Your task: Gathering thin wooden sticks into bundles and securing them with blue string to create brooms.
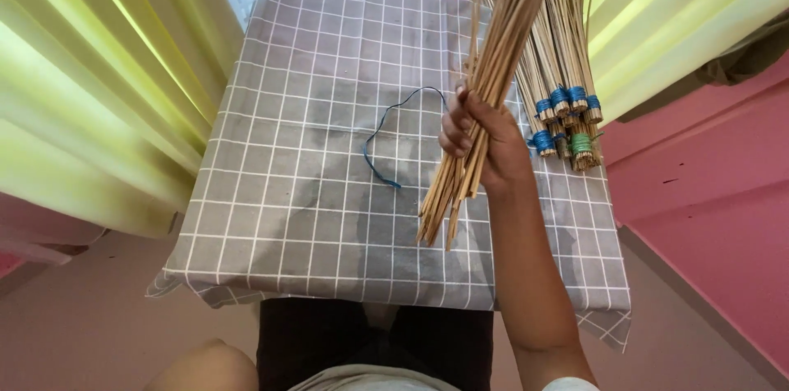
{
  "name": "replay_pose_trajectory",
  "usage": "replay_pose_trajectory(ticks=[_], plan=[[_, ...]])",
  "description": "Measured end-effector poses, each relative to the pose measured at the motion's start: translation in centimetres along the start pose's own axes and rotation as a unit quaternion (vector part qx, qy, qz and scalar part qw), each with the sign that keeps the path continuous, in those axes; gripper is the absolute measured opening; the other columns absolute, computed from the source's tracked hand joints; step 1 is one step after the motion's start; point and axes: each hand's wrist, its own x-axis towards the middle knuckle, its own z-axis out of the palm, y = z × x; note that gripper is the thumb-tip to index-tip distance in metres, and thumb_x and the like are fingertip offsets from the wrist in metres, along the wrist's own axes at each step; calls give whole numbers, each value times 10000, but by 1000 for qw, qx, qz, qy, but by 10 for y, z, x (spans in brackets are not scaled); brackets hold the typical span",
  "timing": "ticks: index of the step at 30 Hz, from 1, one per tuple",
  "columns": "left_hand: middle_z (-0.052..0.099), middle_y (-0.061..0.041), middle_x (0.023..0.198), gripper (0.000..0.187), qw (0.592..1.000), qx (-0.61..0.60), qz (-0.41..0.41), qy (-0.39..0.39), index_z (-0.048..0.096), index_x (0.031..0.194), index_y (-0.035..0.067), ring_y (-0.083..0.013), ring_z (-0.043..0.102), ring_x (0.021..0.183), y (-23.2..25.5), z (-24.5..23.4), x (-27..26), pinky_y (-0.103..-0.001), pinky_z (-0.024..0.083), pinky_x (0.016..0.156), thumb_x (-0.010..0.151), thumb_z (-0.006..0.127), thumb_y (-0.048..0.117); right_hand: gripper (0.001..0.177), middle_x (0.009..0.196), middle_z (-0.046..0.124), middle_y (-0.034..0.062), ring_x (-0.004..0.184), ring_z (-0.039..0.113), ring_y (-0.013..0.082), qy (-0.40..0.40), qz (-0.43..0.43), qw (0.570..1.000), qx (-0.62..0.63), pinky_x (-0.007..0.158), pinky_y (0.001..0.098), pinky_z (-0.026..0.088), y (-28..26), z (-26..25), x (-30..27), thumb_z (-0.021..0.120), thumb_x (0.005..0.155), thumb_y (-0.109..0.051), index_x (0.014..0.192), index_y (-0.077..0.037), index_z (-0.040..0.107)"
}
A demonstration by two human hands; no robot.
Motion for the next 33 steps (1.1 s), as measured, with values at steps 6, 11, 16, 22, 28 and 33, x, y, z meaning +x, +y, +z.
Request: replay_pose_trajectory(ticks=[6,11,16,22,28,33], plan=[[623,-40,1008,337,999,-26,20,-9,506,1274,97,-160,625,852,54,5,13,-303,566,816,993,689,112,160,720,422,11,552,491,126,11,-56,995,-79,527,274,478,-20,6,-11,570,1075,-220,1161,-85,562],[605,-50,1024,374,998,-48,39,-19,475,1309,87,-164,616,865,62,11,27,-304,567,819,1005,688,132,137,731,475,29,571,543,147,12,-88,990,-112,564,301,512,-26,8,-15,565,1083,-196,1152,-77,570],[588,-59,1040,413,996,-61,55,-31,445,1344,78,-168,606,877,69,14,45,-305,568,822,1017,687,153,184,713,476,42,543,555,170,37,-106,984,-137,537,322,523,-21,20,-22,602,1061,-229,1132,-61,584],[570,-69,1056,454,994,-71,71,-49,415,1379,69,-171,597,890,66,21,80,-306,568,825,1030,686,173,333,714,563,9,553,537,128,81,-53,976,-194,514,268,507,5,43,-36,703,959,-368,1058,-76,575],[720,-144,1220,848,936,-309,-72,-154,479,1448,32,-289,787,1047,67,60,139,-409,710,963,826,794,514,127,635,482,34,487,434,126,21,-18,966,-257,454,251,389,22,62,-40,648,972,-114,1014,-8,593],[532,41,547,344,975,-197,-39,-94,531,663,160,-72,548,471,92,98,140,-201,466,436,902,696,346,214,559,606,83,511,606,154,62,-59,928,-363,471,283,502,8,60,-43,613,856,65,679,-54,597]])
